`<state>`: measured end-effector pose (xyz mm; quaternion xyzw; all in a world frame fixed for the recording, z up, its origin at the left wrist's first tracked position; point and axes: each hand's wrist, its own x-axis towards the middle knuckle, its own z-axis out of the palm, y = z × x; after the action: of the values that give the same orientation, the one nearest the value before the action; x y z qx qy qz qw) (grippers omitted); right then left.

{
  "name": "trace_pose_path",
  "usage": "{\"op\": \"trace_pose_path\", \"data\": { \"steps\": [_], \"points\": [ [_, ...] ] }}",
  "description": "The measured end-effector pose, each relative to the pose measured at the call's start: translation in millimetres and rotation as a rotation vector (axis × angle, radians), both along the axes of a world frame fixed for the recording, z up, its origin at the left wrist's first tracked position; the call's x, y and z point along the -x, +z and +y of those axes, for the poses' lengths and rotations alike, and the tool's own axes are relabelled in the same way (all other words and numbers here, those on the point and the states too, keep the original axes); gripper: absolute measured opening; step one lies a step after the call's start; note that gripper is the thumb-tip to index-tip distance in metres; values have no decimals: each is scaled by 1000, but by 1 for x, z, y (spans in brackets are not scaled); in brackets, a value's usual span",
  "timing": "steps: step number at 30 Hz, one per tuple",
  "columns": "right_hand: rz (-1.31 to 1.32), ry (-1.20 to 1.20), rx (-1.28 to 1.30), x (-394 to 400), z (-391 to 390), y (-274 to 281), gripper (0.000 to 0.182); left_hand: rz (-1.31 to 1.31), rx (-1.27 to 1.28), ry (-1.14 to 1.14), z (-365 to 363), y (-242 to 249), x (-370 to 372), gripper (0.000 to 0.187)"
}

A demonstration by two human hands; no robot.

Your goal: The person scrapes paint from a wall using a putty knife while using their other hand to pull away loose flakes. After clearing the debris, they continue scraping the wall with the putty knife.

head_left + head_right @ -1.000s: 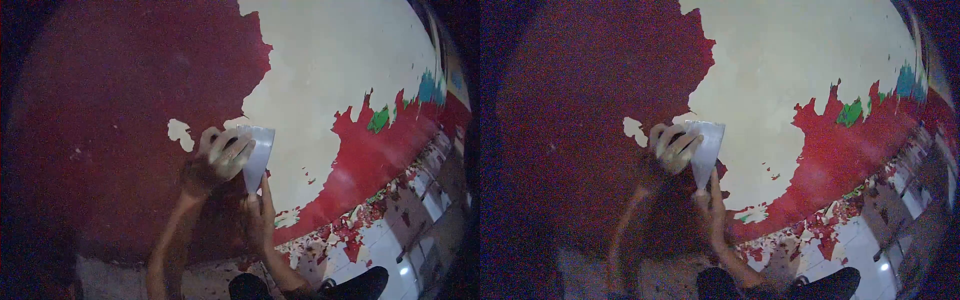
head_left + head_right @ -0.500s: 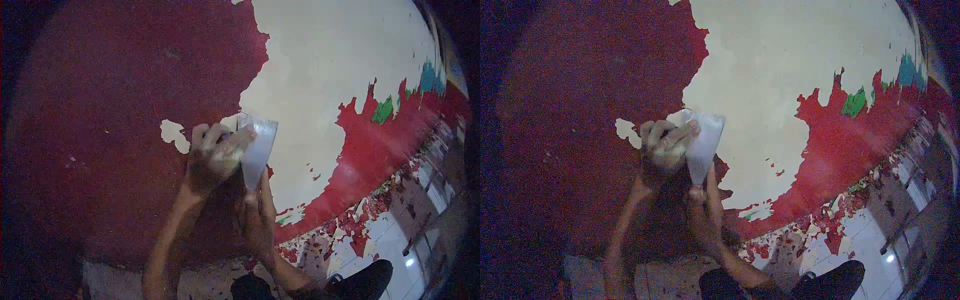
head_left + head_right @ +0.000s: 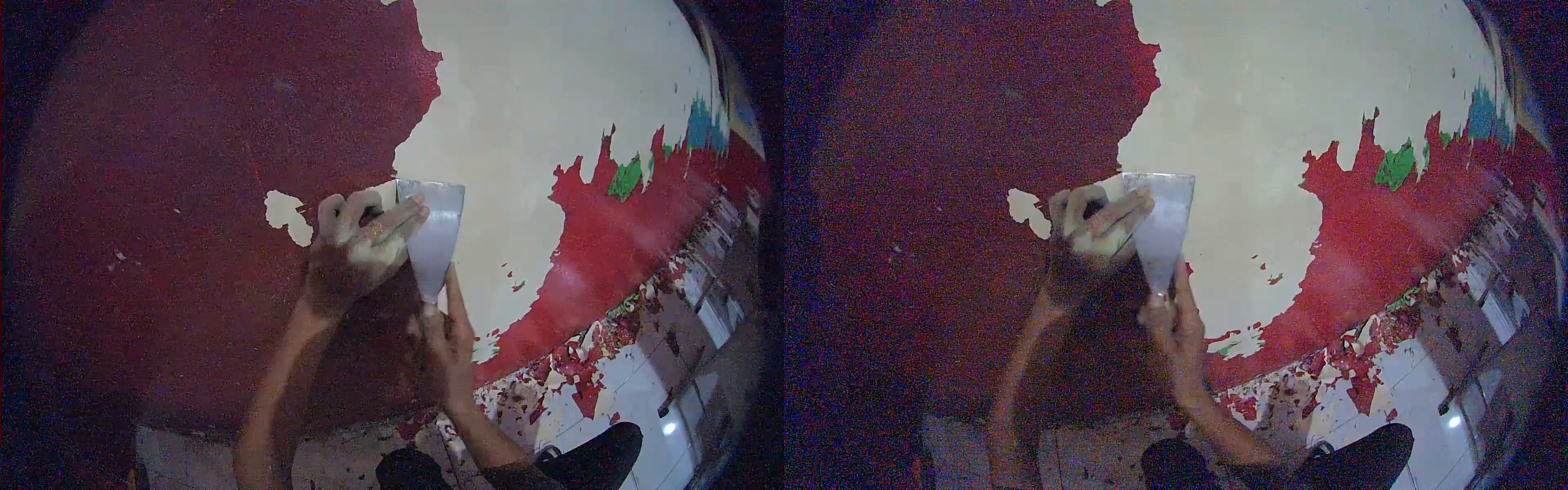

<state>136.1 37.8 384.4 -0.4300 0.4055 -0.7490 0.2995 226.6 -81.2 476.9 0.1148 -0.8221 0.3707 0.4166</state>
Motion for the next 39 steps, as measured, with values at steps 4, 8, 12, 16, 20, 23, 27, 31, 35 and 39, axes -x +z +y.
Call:
{"op": "trace_pose_path", "data": {
  "steps": [4, 8, 12, 16, 20, 23, 27, 31, 35, 39],
  "points": [
    [321, -60, -120, 51, 15, -9, 52, -3, 61, -72, -1, -10, 1, 33],
    [692, -282, -52, 93, 21, 21, 47, 60, 168, -82, -8, -11, 5, 36],
    [863, -386, 69, 107, 10, 32, 48, 70, 119, 17, -4, -9, 9, 36],
    [834, -370, 73, 116, -2, 23, 48, 29, 112, 72, -4, -9, 11, 33],
    [698, -210, -15, 115, -2, 9, 49, 58, 199, -36, -13, -13, 9, 24],
    [487, -22, -77, 99, 4, 0, 52, 72, 210, -122, -16, -13, 6, 21],
    [294, 46, -47, 64, 2, -5, 56, 93, 197, -147, -17, -14, 4, 31],
    [337, -17, -22, 48, -9, 11, 56, 310, 199, -108, -17, -6, 7, 38],
    [332, -24, -44, 48, -7, 4, 55, 192, 220, -72, -21, -16, -3, 33],
    [303, 25, -115, 52, 4, 21, 53, 243, 309, -98, -19, -17, 4, 31]
  ]
}}
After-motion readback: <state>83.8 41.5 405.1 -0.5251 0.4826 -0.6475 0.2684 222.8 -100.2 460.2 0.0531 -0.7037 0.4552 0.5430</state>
